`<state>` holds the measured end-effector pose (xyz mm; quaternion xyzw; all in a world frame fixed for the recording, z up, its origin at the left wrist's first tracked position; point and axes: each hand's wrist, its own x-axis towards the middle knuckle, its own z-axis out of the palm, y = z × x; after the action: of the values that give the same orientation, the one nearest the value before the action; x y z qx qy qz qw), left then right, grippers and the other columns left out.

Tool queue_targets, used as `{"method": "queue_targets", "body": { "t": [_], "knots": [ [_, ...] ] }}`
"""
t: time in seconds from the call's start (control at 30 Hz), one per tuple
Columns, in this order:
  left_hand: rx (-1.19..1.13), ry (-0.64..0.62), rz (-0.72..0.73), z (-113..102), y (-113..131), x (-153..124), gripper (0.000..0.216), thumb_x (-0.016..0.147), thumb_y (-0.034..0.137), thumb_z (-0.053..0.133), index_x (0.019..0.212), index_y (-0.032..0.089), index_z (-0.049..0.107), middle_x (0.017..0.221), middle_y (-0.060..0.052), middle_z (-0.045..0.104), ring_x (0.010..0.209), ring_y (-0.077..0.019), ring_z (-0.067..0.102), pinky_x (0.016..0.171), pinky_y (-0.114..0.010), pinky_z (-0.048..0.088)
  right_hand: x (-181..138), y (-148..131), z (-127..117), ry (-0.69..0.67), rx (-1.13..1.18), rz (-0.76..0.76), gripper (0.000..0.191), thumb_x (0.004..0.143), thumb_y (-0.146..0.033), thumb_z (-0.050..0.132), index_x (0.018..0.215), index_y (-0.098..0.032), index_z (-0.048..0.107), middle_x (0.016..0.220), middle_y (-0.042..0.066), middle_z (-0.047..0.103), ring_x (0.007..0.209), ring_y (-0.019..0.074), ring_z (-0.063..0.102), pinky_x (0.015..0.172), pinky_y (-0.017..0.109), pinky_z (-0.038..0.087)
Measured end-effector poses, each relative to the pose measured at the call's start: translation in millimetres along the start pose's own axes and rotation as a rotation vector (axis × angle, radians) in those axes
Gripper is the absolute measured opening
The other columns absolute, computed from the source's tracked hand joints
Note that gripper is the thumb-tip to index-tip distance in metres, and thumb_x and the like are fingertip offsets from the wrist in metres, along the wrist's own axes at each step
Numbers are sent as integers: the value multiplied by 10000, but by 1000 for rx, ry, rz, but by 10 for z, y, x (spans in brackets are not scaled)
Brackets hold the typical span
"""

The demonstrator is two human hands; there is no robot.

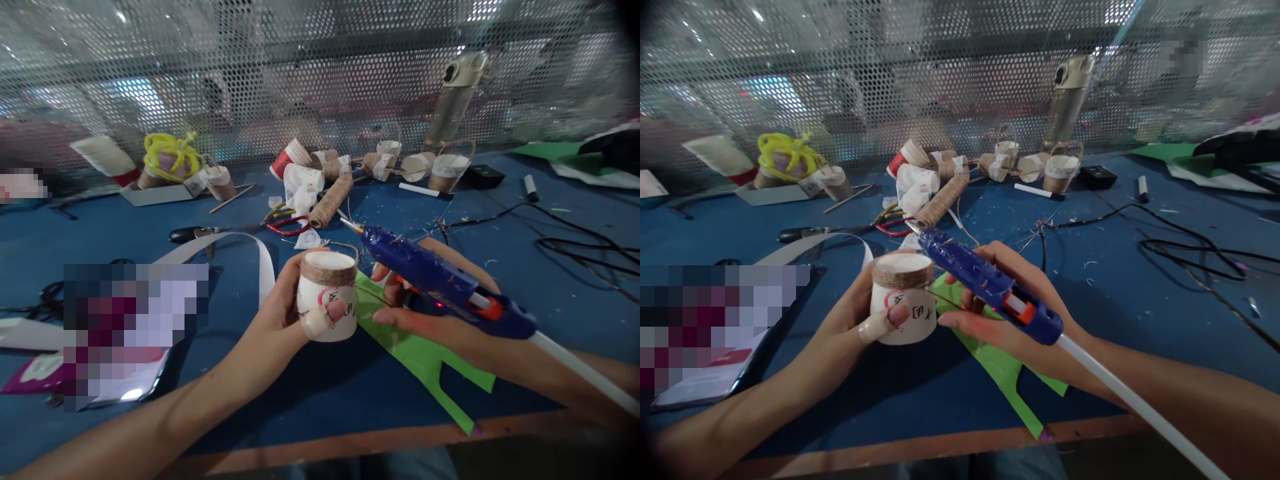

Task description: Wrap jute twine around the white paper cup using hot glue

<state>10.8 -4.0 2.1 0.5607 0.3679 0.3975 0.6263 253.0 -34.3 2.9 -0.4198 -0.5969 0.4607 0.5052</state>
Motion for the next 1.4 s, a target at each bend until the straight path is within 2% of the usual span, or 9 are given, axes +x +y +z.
{"method": "queue_targets", "body": {
  "t": [0.07,0.17,0.33,0.53,0.7,0.87,1.13,1.3,1.4],
  "knots": [
    [10,5,4,1,-7,1,562,878,402,886,1381,303,654,1260,-53,744,1104,-271,681,912,-324,585,-9,-6,-3,11,-63,-57,474,719,-99,966,1049,-361,748,895,-55,758,729,155,702,644,274,604],
    [16,3,-4,-12,-13,-2,548,891,406,876,1382,305,656,1275,-52,742,1118,-272,677,926,-321,577,0,-38,-8,41,-125,-81,356,767,-122,944,971,-341,752,873,-55,761,707,149,690,610,265,573],
    [13,-15,-8,-26,-3,-7,555,887,394,878,1389,322,653,1283,-49,745,1124,-283,686,911,-332,590,77,-107,-12,29,-60,49,214,794,-255,949,875,-278,753,786,-45,734,669,135,664,624,262,576],
    [-29,-60,-39,-16,-25,-13,540,888,381,874,1385,331,668,1270,-50,759,1164,-298,698,929,-343,600,133,-77,-12,-56,63,208,234,822,-399,914,795,-241,743,769,-26,740,733,158,699,769,303,606],
    [-76,-106,-59,-31,-59,-18,579,900,400,862,1434,361,643,1359,-50,754,1236,-311,695,951,-338,599,149,-55,5,-41,97,232,210,784,-399,934,801,-260,778,803,-31,778,824,182,749,834,316,623],
    [-70,-135,-38,-41,-80,-18,554,920,395,839,1440,367,648,1392,-55,742,1279,-327,677,989,-366,595,182,-116,63,-7,159,252,234,703,-354,976,742,-272,760,769,-49,760,767,178,741,815,341,674],
    [-86,-183,-57,-50,-98,-42,568,943,400,808,1478,389,618,1402,-49,732,1265,-324,674,998,-378,579,173,-152,73,-19,163,282,234,717,-337,970,741,-272,747,776,-47,768,802,191,768,824,345,684],
    [-75,-211,-86,-75,-93,-37,597,923,437,817,1483,357,628,1318,-67,751,1173,-316,692,913,-353,573,148,-125,32,-95,84,242,157,811,-349,915,819,-278,775,834,-40,803,843,194,780,881,351,666],
    [-67,-218,-107,-72,-71,-17,592,910,471,824,1464,348,659,1277,-65,764,1136,-305,697,898,-347,568,144,-112,35,-51,80,231,212,765,-363,946,794,-276,756,823,-41,793,840,198,779,876,360,670]
  ]
}}
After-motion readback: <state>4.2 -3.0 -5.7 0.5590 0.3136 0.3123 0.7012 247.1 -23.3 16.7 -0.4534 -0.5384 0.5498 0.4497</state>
